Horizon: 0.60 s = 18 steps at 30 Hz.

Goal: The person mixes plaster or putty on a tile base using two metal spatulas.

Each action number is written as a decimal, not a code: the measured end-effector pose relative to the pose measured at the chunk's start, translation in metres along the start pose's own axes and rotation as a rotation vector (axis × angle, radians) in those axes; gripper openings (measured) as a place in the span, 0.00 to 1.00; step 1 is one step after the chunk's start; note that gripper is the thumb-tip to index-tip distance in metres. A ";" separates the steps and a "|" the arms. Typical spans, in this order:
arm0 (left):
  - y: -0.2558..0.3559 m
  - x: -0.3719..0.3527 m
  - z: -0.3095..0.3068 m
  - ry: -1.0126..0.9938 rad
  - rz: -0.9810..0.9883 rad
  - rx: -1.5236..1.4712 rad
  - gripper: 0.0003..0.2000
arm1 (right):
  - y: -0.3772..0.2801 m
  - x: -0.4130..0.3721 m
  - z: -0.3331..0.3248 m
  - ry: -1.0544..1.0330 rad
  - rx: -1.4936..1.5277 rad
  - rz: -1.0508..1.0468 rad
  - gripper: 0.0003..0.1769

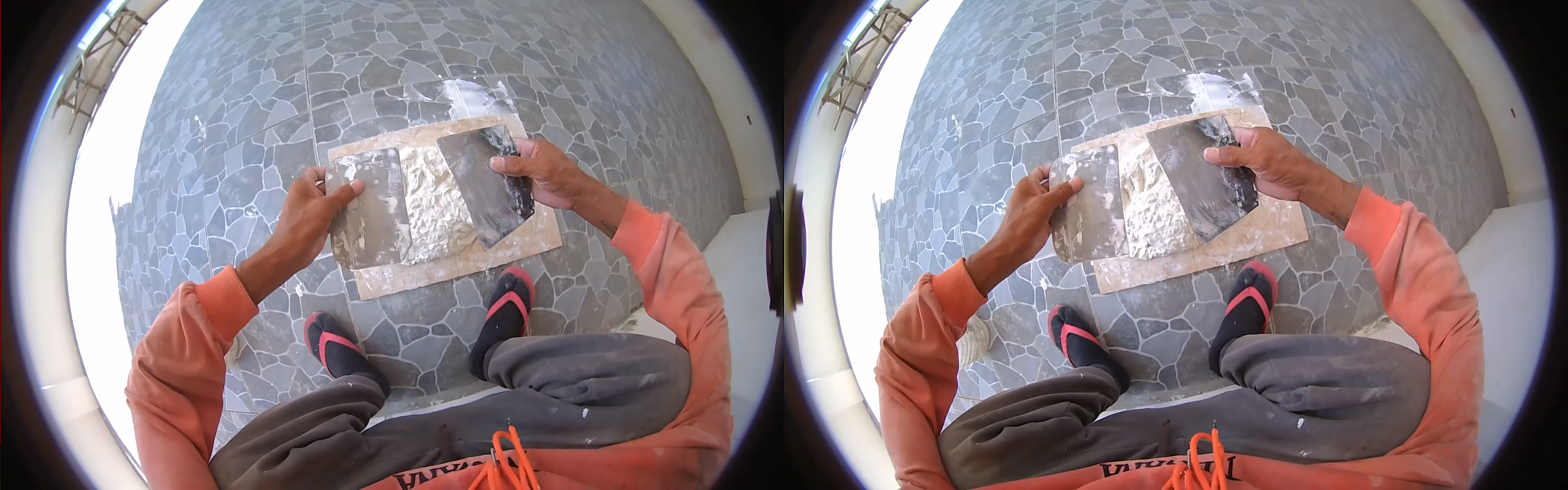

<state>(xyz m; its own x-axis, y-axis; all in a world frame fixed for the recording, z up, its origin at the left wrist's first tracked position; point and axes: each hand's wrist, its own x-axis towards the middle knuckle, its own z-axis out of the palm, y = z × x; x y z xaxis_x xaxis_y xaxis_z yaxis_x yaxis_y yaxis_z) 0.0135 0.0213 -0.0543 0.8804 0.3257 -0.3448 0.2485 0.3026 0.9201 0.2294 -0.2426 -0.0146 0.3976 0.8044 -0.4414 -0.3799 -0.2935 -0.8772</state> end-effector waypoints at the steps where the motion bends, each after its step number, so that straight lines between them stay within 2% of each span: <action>1: 0.005 -0.002 0.004 -0.016 -0.052 -0.012 0.21 | -0.001 0.000 0.005 -0.011 0.061 -0.001 0.27; 7: 0.004 0.007 0.024 -0.069 -0.114 -0.158 0.24 | -0.001 0.013 0.034 -0.020 0.114 0.079 0.33; 11: 0.012 0.003 0.043 -0.018 -0.198 -0.106 0.20 | 0.004 0.019 0.042 -0.017 0.070 0.077 0.38; 18: 0.012 0.010 0.040 -0.013 -0.167 -0.144 0.21 | 0.001 0.016 0.045 -0.044 0.019 0.082 0.40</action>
<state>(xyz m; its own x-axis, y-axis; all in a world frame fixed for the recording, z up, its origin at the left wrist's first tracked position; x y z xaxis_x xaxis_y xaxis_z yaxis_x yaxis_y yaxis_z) 0.0413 -0.0073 -0.0388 0.8372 0.2486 -0.4871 0.3323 0.4762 0.8141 0.1981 -0.2073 -0.0136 0.3278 0.8003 -0.5021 -0.4255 -0.3494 -0.8348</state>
